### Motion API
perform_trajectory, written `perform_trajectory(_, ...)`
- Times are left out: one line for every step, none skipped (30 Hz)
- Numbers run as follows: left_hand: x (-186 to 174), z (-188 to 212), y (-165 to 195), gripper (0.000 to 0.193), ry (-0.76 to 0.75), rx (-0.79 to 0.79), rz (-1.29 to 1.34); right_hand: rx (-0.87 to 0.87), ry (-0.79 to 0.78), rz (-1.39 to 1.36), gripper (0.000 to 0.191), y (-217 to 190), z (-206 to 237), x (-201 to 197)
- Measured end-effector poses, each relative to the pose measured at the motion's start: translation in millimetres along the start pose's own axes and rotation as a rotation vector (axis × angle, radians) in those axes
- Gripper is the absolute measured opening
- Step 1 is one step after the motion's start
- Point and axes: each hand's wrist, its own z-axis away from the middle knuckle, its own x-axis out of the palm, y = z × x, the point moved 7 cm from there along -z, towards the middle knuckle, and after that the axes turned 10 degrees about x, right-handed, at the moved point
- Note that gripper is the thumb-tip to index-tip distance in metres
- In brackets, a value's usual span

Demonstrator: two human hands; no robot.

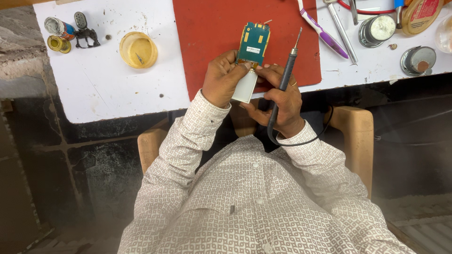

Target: The person cleans a phone motherboard with a toothbrush, applies flux paste from a small container onto the board using a metal tool, then uses a soldering iron to solder components on the board while holding it with a white pad. The person works at a cluttered repair bench with a red mat.

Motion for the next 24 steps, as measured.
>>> perform_trajectory(-0.3,0.3,-0.2,0.020,0.001,-0.005,-0.003,0.003,0.001,-0.002,0.056,-0.1,-0.3,-0.1)
perform_trajectory(-0.1,0.4,-0.2,0.020,0.001,-0.008,-0.006,0.001,0.002,0.000,0.056,-0.5,-0.5,-0.4)
perform_trajectory(0.1,0.3,0.2,0.021,0.000,-0.004,-0.009,-0.001,0.003,0.002,0.056,-0.8,-0.7,-0.6)
perform_trajectory(0.2,0.3,0.6,0.021,-0.001,0.000,-0.012,-0.003,0.004,0.003,0.056,-1.1,-0.9,-0.9)
perform_trajectory(0.2,0.2,0.9,0.021,-0.002,0.004,-0.015,-0.003,0.004,0.003,0.056,-1.2,-1.0,-0.9)
perform_trajectory(0.6,0.3,0.9,0.021,-0.003,0.003,-0.010,-0.003,0.003,0.002,0.056,-1.3,-1.1,-1.1)
perform_trajectory(0.9,0.3,1.0,0.021,-0.004,0.001,-0.004,-0.003,0.002,0.002,0.056,-1.4,-1.2,-1.2)
perform_trajectory(1.1,0.4,1.1,0.021,-0.005,0.000,0.002,-0.003,0.004,0.003,0.056,-1.5,-1.3,-1.3)
perform_trajectory(0.9,0.4,1.3,0.021,-0.005,-0.001,0.002,-0.003,0.006,0.005,0.056,-1.5,-1.3,-1.3)
perform_trajectory(1.1,0.6,1.5,0.021,-0.005,-0.002,0.001,-0.002,0.007,0.007,0.056,-1.6,-1.3,-1.4)
perform_trajectory(1.2,0.7,1.7,0.021,-0.004,-0.003,0.001,-0.002,0.006,0.004,0.056,-1.4,-1.4,-1.2)
perform_trajectory(1.3,0.6,2.0,0.021,-0.006,-0.002,-0.006,-0.002,0.006,0.002,0.056,-1.3,-1.5,-1.1)
perform_trajectory(1.2,0.6,2.3,0.021,-0.007,0.000,-0.013,-0.002,0.005,0.000,0.056,-1.2,-1.6,-1.0)
perform_trajectory(1.4,0.7,2.6,0.021,-0.009,0.002,-0.020,-0.004,0.006,0.001,0.056,-1.2,-1.6,-1.1)
perform_trajectory(1.4,0.8,2.7,0.021,-0.008,0.002,-0.020,-0.006,0.006,0.001,0.056,-1.2,-1.4,-1.2)
perform_trajectory(1.2,1.1,2.7,0.021,-0.007,0.001,-0.020,-0.008,0.006,0.002,0.057,-1.3,-1.2,-1.3)
perform_trajectory(0.8,1.0,2.6,0.021,-0.007,0.002,-0.019,-0.010,0.003,-0.002,0.057,-1.1,-1.2,-1.1)
perform_trajectory(1.0,0.9,2.5,0.021,-0.008,0.004,-0.021,-0.012,-0.001,-0.005,0.057,-1.0,-1.1,-1.2)
perform_trajectory(1.2,0.4,2.3,0.021,-0.010,0.006,-0.023,-0.014,-0.004,-0.009,0.057,-0.8,-1.1,-0.9)
perform_trajectory(1.2,0.3,2.2,0.021,-0.011,0.008,-0.024,-0.017,-0.002,-0.005,0.057,-0.7,-1.0,-1.0)
perform_trajectory(0.7,0.6,1.8,0.021,-0.010,0.005,-0.023,-0.018,0.000,-0.001,0.057,-0.6,-0.9,-0.8)
perform_trajectory(0.5,0.9,1.6,0.021,-0.009,0.004,-0.021,-0.020,0.003,0.004,0.057,-0.6,-0.8,-0.8)
perform_trajectory(0.4,1.0,1.5,0.021,-0.008,0.002,-0.020,-0.020,0.000,0.000,0.057,-0.4,-0.7,-0.7)
perform_trajectory(0.4,1.1,1.5,0.021,-0.009,0.003,-0.025,-0.020,-0.002,-0.003,0.057,-0.3,-0.6,-0.6)
